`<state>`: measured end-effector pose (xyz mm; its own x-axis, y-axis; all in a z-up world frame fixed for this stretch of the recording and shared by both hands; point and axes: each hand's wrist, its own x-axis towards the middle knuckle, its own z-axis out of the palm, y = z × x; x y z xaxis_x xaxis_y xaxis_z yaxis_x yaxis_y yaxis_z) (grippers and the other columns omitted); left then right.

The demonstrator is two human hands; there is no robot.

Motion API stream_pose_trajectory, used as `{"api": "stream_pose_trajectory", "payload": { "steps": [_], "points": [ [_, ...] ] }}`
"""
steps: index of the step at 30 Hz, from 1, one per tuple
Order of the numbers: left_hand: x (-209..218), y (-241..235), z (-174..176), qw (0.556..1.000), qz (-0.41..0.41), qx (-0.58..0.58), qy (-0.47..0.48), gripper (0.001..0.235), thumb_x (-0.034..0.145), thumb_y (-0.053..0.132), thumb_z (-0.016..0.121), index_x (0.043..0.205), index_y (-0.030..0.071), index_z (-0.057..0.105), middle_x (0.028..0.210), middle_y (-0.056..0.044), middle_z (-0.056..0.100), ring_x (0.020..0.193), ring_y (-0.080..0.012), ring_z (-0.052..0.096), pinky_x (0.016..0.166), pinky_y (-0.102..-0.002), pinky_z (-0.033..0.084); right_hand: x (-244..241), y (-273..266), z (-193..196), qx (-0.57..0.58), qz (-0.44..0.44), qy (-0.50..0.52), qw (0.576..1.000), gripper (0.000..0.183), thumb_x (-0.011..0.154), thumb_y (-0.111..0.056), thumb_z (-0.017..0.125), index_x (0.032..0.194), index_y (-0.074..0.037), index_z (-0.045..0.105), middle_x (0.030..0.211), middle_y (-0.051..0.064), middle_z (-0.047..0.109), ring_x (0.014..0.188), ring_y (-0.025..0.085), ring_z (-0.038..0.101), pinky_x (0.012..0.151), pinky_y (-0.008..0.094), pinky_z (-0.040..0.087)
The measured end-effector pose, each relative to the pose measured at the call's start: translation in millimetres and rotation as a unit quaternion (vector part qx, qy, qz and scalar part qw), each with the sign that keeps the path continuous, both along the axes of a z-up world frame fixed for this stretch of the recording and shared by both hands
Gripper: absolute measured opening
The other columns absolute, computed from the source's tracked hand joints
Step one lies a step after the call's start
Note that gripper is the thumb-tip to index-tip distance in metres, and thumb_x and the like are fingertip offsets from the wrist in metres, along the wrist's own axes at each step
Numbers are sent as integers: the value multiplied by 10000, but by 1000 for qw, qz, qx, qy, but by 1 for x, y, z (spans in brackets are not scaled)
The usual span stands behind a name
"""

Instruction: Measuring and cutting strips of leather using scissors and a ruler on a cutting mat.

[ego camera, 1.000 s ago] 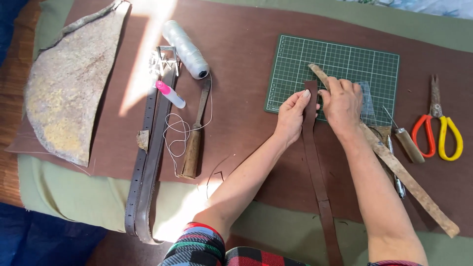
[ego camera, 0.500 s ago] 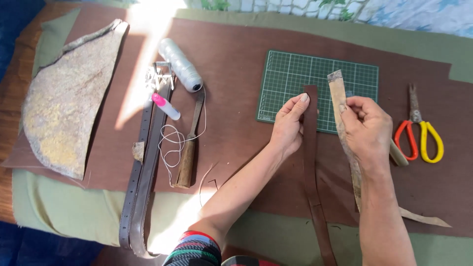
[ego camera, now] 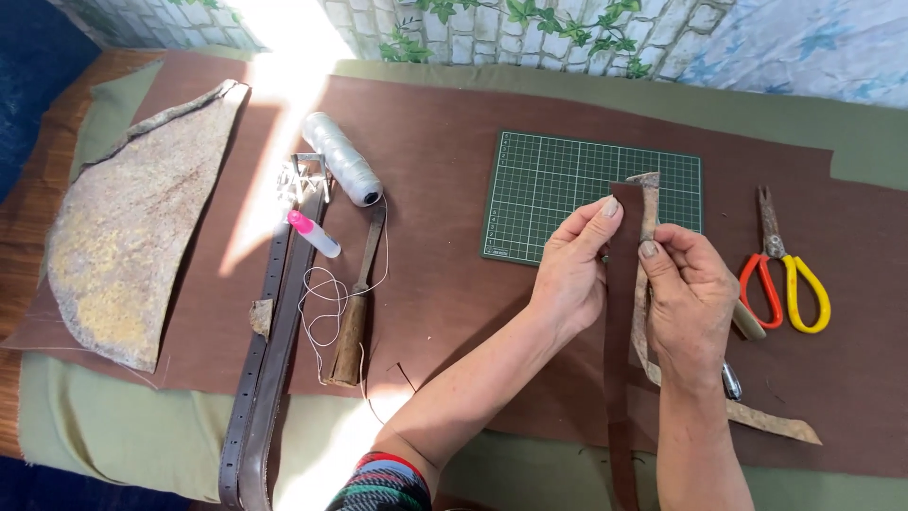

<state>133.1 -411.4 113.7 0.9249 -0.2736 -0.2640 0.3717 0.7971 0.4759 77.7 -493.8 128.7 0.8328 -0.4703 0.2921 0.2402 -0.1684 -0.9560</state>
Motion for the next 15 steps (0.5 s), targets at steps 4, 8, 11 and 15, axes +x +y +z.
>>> {"api": "stream_pose_trajectory", "payload": {
  "steps": [4, 8, 11, 15],
  "points": [
    [-1, 1, 1, 999, 30, -6, -7, 159, 973, 189, 782, 1110, 109, 781, 794, -50, 713, 749, -86, 671, 697, -255, 624, 4, 4, -3, 59, 38, -31, 997, 148, 1035, 46, 655, 1182, 50, 670, 1013, 105, 731, 988, 77, 616, 891, 254, 568],
    [-5, 1, 7, 999, 38, -6, -6, 161, 969, 199, 790, 1106, 114, 784, 831, -46, 735, 780, -85, 685, 726, -258, 625, 8, -5, -22, 88, 58, -43, 993, 142, 1032, 47, 645, 1172, 62, 661, 1005, 121, 725, 986, 103, 637, 900, 279, 575],
    [1, -3, -3, 998, 55, 3, -11, 184, 962, 191, 797, 1118, 97, 779, 872, -61, 750, 819, -95, 702, 746, -271, 627, 10, -4, -27, 90, 66, -48, 993, 146, 1020, 59, 648, 1165, 62, 665, 1009, 115, 733, 988, 103, 648, 891, 266, 572],
    [2, -5, -8, 998, 67, -7, -19, 184, 958, 178, 801, 1113, 84, 770, 893, -68, 762, 827, -100, 720, 742, -269, 635, 9, -2, -27, 84, 74, -53, 992, 148, 1013, 58, 654, 1160, 67, 665, 986, 108, 720, 968, 107, 653, 864, 255, 578]
  ]
}}
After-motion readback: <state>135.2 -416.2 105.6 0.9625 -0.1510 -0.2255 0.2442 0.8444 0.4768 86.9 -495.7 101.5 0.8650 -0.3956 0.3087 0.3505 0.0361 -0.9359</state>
